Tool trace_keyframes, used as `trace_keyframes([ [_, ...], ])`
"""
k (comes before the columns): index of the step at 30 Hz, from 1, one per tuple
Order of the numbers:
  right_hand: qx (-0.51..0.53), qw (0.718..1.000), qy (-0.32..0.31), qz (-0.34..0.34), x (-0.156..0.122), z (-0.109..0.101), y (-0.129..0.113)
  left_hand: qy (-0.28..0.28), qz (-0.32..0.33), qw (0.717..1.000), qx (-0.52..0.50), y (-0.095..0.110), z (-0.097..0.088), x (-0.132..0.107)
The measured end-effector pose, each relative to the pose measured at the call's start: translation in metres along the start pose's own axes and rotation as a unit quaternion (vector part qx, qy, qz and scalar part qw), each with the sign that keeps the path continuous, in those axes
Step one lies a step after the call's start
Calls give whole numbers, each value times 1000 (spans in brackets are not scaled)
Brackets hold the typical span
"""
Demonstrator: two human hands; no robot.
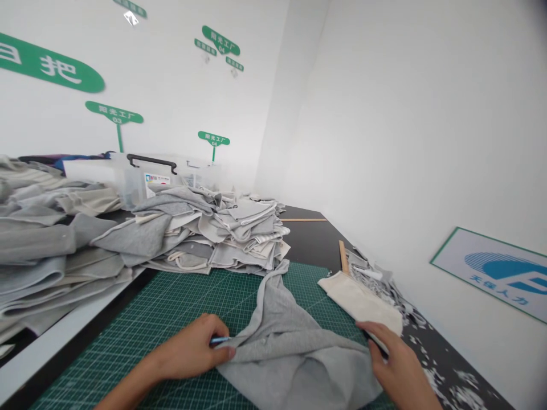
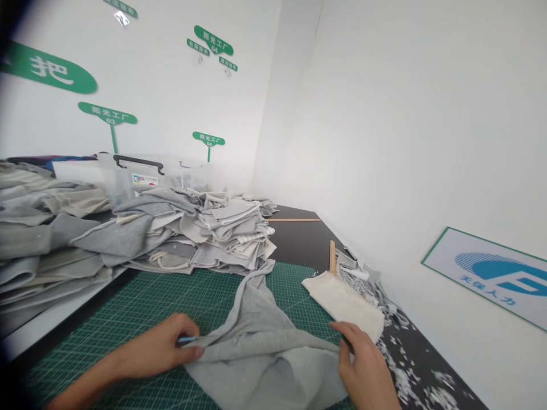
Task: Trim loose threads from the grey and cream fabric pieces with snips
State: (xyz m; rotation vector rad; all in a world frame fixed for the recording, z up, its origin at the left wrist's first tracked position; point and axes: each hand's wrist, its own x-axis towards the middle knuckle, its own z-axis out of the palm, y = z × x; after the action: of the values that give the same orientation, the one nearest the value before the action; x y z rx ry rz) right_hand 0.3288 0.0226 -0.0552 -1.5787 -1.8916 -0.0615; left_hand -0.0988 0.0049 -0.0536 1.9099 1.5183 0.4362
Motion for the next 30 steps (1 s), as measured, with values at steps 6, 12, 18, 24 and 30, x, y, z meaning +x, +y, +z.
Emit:
trace_keyframes([
  [6, 122, 981, -24, -149, 27, 9, -119, 1, 9, 1000, 9, -2, 10, 4],
  [12, 194, 935, -274, -113, 28, 69, -165, -5, 25, 1000, 14, -3, 9, 4],
  [18, 208, 927, -299, -88, 19, 85, -149, -13, 43, 999, 14, 1, 8, 3],
  [24, 215, 920, -318, -80, 12, 84, -147, -18, 40, 999, 21, 0, 7, 5],
  [30, 213, 924, -300, -100, 8, 89, -145, -10, 30, 999, 31, 1, 8, 3],
])
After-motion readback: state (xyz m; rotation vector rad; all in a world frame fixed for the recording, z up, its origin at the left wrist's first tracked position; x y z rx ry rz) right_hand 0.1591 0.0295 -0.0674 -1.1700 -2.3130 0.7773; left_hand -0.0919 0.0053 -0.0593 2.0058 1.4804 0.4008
